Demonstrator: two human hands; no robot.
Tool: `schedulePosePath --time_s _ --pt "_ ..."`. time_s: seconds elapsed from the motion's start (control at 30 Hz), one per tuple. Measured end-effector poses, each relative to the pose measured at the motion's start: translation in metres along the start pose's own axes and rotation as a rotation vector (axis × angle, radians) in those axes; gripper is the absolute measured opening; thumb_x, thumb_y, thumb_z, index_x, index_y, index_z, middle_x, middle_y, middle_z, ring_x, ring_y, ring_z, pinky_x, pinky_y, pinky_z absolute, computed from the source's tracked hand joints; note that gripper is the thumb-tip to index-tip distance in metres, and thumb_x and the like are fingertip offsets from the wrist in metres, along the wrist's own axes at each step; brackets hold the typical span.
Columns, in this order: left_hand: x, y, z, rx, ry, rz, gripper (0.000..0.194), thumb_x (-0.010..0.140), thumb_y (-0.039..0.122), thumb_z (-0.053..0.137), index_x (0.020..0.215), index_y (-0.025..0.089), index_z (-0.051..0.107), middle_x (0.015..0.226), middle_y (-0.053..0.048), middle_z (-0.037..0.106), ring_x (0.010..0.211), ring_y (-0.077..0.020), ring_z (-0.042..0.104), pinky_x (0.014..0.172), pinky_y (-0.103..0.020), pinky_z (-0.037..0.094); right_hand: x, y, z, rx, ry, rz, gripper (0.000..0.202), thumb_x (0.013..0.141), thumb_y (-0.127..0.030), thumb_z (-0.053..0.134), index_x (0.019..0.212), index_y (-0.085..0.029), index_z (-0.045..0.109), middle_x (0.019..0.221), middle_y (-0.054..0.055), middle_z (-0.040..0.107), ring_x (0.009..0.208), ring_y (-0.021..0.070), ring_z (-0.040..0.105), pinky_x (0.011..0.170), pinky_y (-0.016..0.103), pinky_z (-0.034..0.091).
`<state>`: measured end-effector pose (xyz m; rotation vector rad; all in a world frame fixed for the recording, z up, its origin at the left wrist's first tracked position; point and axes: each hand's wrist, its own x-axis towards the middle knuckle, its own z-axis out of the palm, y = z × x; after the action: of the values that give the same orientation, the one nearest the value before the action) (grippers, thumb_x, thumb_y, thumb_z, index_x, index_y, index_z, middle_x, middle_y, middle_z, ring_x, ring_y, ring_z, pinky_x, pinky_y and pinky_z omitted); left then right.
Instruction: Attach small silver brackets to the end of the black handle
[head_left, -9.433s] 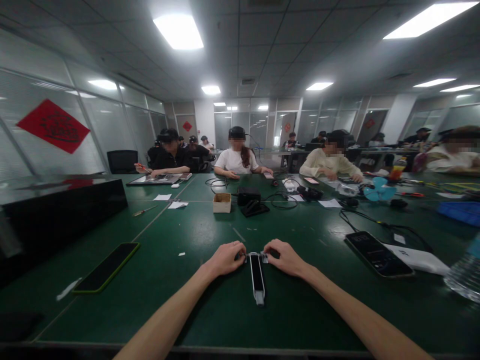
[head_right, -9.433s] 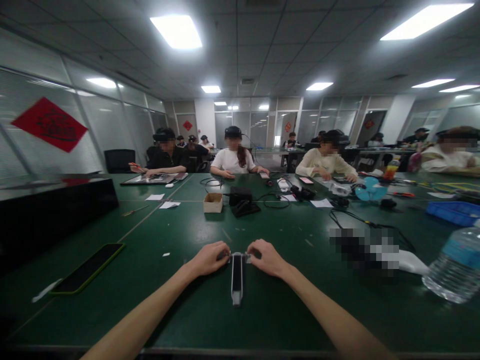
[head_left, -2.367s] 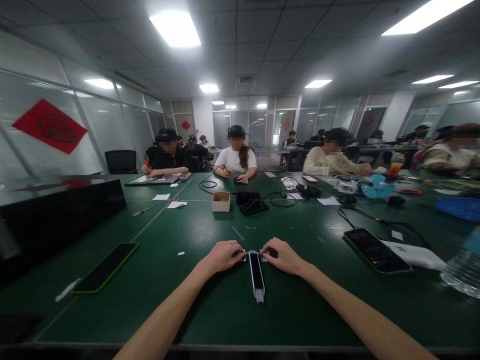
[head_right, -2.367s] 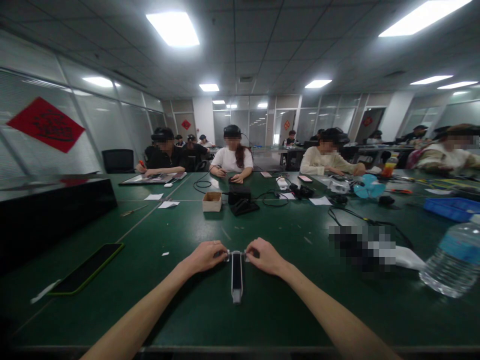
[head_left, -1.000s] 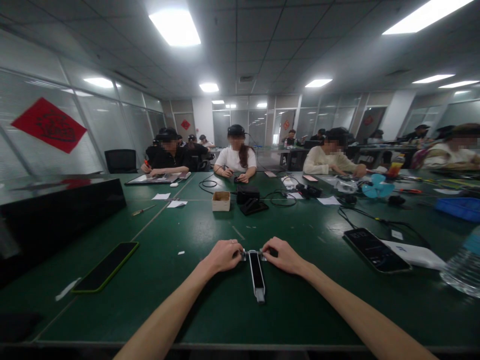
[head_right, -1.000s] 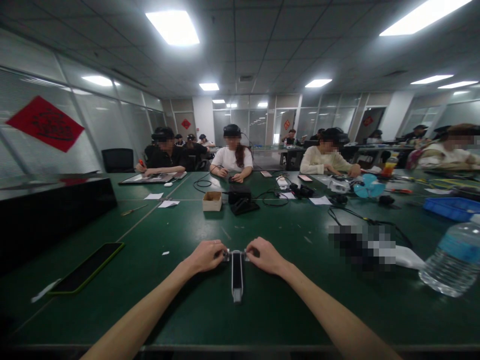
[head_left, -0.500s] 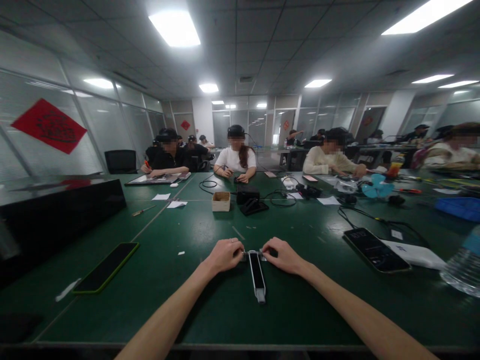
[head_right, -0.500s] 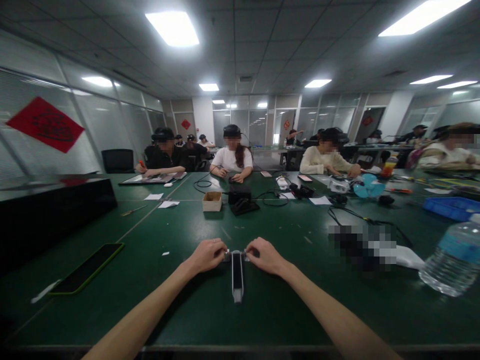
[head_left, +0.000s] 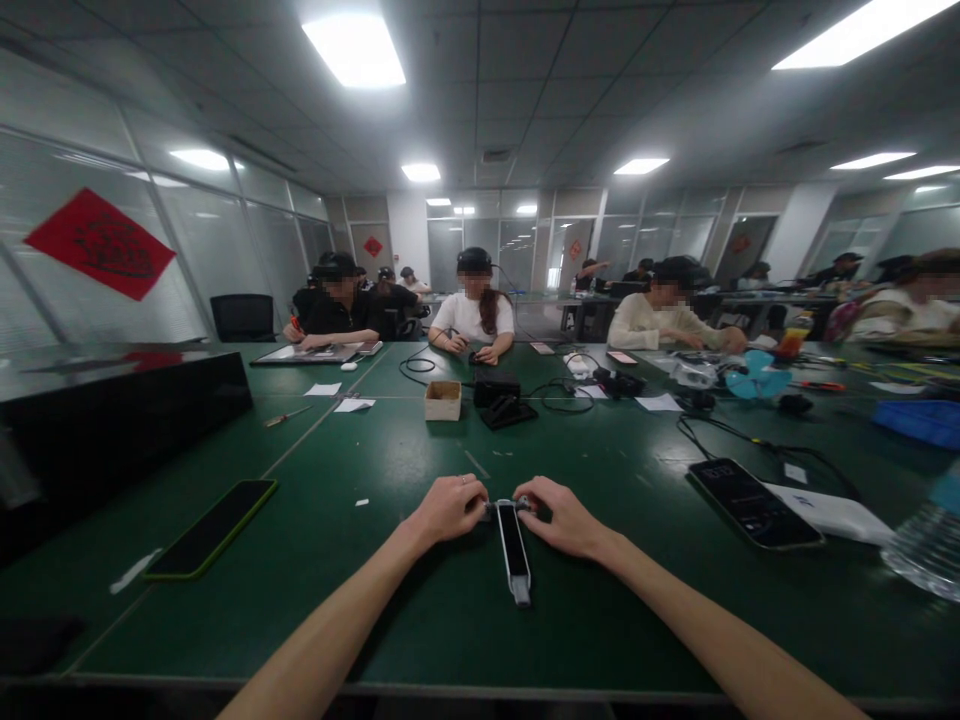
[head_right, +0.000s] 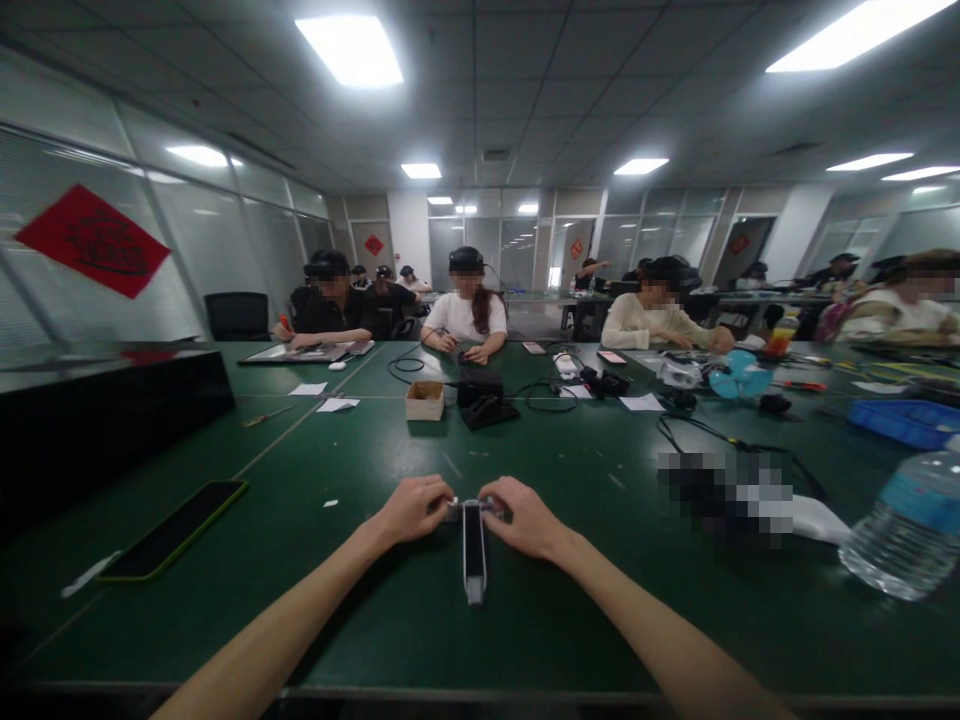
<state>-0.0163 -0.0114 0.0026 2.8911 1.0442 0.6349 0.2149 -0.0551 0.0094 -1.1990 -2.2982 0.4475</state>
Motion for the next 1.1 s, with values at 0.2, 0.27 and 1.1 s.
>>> schedulePosePath --time_s 0.2,0.27,1.1 --pt "0.0 -0.006 0.008 -0.025 0.033 -0.018 0.017 0.081 0.014 0.047 0.087 0.016 0.062 0.082 -0.003 0.062 0.071 -0.0127 0.057 0.068 -0.022 0.042 -0.005 -0.035 0.013 -0.108 -0.13 -0.246 0.018 0.081 -0.037 0.059 0.087 -0.021 0.066 0.098 0.006 0.052 0.09 0.0191 0.048 0.077 0.034 0.043" --pt "0.0 -0.008 0.01 -0.025 0.039 -0.028 0.017 0.081 0.014 0.047 0.086 0.016 0.063 0.081 -0.003 0.062 0.071 -0.0128 0.058 0.068 -0.022 0.042 -0.003 -0.035 0.014 -0.128 -0.121 -0.239 0.013 0.08 -0.032 0.061 0.08 -0.019 0.066 0.096 0.006 0.053 0.091 0.0195 0.048 0.078 0.034 0.043" --pt "-0.002 -0.011 0.017 -0.065 -0.135 -0.09 0.014 0.079 0.016 0.049 0.085 0.018 0.062 0.081 -0.001 0.064 0.073 -0.0146 0.06 0.069 -0.024 0.044 -0.009 0.235 -0.108 -0.684 0.164 0.832 0.042 0.08 -0.02 0.049 0.121 -0.018 0.054 0.118 0.019 0.049 0.105 0.0326 0.051 0.081 0.04 0.042"
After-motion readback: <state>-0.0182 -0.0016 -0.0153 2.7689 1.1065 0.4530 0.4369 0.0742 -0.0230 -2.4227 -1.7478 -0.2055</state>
